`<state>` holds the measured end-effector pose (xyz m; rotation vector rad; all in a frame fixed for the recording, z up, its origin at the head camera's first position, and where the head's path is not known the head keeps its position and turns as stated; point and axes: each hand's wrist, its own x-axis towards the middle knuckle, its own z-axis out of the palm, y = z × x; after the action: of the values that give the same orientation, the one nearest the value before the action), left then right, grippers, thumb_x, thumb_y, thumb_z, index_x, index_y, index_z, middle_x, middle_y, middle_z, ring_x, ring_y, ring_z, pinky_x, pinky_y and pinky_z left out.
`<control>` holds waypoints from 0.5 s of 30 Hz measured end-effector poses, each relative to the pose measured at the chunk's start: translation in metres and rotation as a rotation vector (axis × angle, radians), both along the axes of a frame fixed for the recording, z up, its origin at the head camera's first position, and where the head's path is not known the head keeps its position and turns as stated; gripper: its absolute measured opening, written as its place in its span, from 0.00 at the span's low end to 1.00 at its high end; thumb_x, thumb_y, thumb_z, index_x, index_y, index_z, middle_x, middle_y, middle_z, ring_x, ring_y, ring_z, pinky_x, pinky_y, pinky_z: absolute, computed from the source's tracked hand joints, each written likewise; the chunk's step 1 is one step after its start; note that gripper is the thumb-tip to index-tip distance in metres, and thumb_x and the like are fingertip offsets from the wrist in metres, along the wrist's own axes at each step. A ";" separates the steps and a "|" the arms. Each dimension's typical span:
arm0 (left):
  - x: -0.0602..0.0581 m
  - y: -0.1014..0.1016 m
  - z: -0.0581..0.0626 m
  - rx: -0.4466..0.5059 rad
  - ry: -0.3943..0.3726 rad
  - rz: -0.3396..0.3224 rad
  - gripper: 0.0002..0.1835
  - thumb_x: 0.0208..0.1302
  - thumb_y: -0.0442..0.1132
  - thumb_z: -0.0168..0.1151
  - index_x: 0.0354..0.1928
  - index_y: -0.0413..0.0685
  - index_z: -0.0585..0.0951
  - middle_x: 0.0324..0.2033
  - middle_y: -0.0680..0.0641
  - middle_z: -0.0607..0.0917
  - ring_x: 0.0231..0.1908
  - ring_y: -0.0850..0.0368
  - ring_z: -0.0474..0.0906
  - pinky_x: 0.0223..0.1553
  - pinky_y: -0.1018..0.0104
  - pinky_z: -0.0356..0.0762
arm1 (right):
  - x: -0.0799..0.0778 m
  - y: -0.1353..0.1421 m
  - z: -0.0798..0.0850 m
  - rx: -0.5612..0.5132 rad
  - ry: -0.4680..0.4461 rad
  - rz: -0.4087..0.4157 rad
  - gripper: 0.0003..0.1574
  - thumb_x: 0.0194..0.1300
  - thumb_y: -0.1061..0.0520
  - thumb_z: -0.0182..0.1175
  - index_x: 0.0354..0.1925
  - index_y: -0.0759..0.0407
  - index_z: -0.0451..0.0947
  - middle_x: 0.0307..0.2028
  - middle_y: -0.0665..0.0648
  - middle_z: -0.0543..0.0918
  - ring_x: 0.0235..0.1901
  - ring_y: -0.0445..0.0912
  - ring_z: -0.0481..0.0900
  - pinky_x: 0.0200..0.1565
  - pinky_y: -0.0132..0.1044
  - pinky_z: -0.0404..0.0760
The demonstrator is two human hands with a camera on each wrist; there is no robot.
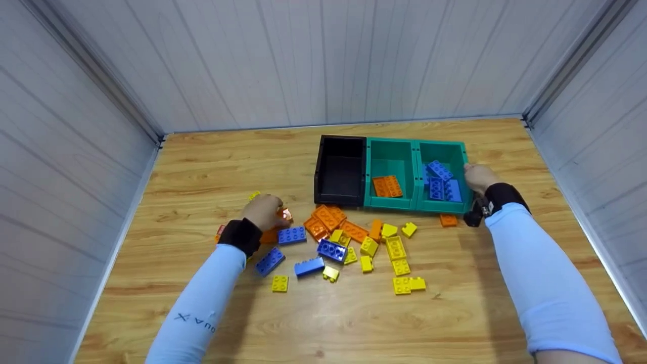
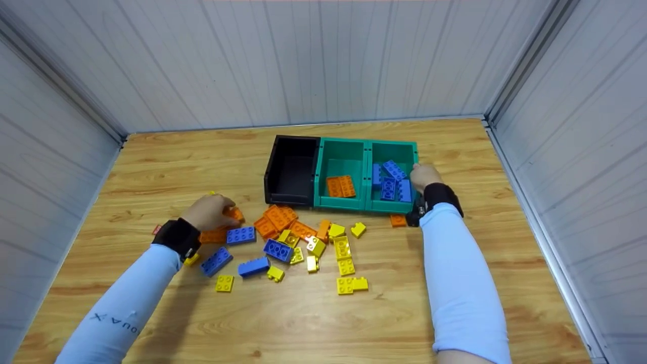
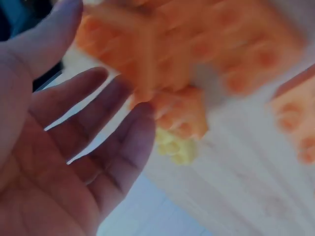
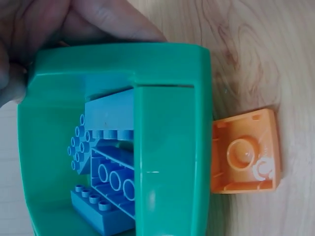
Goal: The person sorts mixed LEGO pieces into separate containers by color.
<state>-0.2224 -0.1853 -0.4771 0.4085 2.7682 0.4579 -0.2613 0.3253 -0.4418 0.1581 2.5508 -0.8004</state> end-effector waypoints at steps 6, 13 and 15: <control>0.004 0.006 0.004 0.014 0.026 0.041 0.17 0.61 0.41 0.71 0.46 0.36 0.84 0.35 0.42 0.84 0.34 0.48 0.79 0.38 0.54 0.78 | 0.003 0.001 0.000 0.006 -0.019 0.033 0.32 0.79 0.58 0.20 0.72 0.79 0.38 0.72 0.77 0.41 0.72 0.69 0.39 0.71 0.54 0.46; 0.006 0.027 0.029 0.236 0.121 0.090 0.16 0.64 0.42 0.67 0.49 0.37 0.84 0.33 0.44 0.85 0.24 0.55 0.76 0.28 0.60 0.75 | -0.005 0.005 -0.008 0.030 -0.008 0.025 0.33 0.79 0.58 0.20 0.71 0.80 0.41 0.71 0.78 0.44 0.72 0.69 0.41 0.71 0.55 0.47; 0.004 0.043 0.037 0.344 0.138 0.098 0.19 0.66 0.44 0.66 0.51 0.38 0.83 0.30 0.45 0.85 0.19 0.57 0.73 0.24 0.63 0.72 | -0.011 0.012 -0.017 0.033 -0.004 0.006 0.34 0.80 0.55 0.21 0.72 0.79 0.44 0.71 0.78 0.47 0.72 0.68 0.45 0.71 0.53 0.51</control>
<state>-0.2179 -0.1427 -0.4400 0.3945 2.8523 0.9715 -0.2726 0.3370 -0.4588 0.1621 2.5601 -0.7552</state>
